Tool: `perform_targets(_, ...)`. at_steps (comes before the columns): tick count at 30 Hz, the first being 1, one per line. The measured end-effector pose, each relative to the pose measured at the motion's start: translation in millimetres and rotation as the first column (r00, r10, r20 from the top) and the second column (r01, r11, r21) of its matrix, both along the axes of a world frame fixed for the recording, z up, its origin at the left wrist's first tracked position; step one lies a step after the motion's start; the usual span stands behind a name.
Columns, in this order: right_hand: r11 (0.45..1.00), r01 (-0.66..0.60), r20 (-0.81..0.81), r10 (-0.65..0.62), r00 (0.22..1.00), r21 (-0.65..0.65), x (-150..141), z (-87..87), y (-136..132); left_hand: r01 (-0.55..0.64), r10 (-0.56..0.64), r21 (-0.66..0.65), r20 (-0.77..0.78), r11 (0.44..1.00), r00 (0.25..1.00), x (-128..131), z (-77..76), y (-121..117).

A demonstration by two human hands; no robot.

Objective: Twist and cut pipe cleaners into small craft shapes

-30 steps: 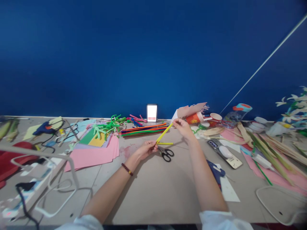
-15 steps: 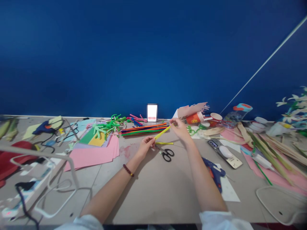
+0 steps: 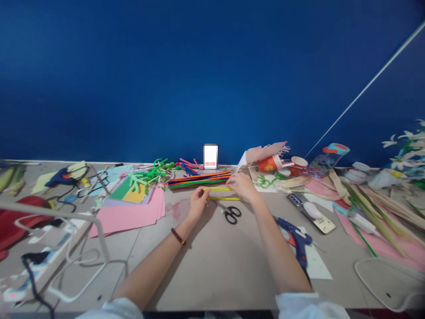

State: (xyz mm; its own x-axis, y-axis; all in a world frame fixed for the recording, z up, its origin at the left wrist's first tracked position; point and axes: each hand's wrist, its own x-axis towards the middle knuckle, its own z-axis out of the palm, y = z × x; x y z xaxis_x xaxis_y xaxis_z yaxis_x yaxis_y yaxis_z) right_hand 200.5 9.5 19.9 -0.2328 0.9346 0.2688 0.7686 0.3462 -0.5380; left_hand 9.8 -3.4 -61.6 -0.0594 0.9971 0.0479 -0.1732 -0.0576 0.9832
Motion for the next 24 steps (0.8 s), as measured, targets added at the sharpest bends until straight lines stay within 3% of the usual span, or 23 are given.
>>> perform_targets(3, 0.999, -0.036, 0.085, 0.035, 0.996, 0.011, -2.2, 0.0, -0.5, -0.009, 0.009, 0.037, 0.004, 0.999, 1.0, -0.5, 1.6, -0.7)
perform_targets(7, 0.973, -0.202, -0.016, 0.201, 0.979, -0.108, -9.8, -6.0, 0.8, 0.044, -0.044, 0.055, -0.01, 0.997, 0.999, 0.2, 0.5, -0.7)
perform_targets(11, 0.96, -0.212, -0.036, 0.209, 0.977, -0.182, -13.7, -11.2, 2.0, 0.066, -0.06, 0.064, -0.088, 0.996, 0.994, 0.4, -4.2, 0.9)
perform_targets(13, 0.967, -0.191, -0.036, 0.188, 0.982, -0.17, -12.1, -9.7, 1.0, 0.06, -0.031, 0.13, -0.218, 0.99, 0.975, -1.4, -6.2, 1.7)
perform_targets(15, 0.981, -0.129, -0.045, 0.124, 0.991, -0.146, -8.5, -6.2, -0.5, 0.086, 0.022, 0.226, -0.439, 0.97, 0.898, -4.6, -7.2, 2.1)
perform_targets(18, 0.994, -0.042, -0.102, 0.031, 0.994, -0.104, -2.4, -1.5, -1.8, 0.204, 0.075, 0.28, -0.738, 0.938, 0.67, -9.5, -7.2, 1.2)
perform_targets(21, 0.995, -0.009, -0.214, -0.013, 0.977, -0.101, 1.4, 0.2, -0.6, 0.296, 0.081, 0.261, -0.858, 0.919, 0.506, -12.0, -6.9, 0.1)
perform_targets(24, 0.995, 0.014, -0.297, -0.043, 0.954, -0.101, 2.8, 1.3, 1.2, 0.334, 0.1, 0.273, -0.886, 0.902, 0.454, -13.5, -7.7, 0.7)
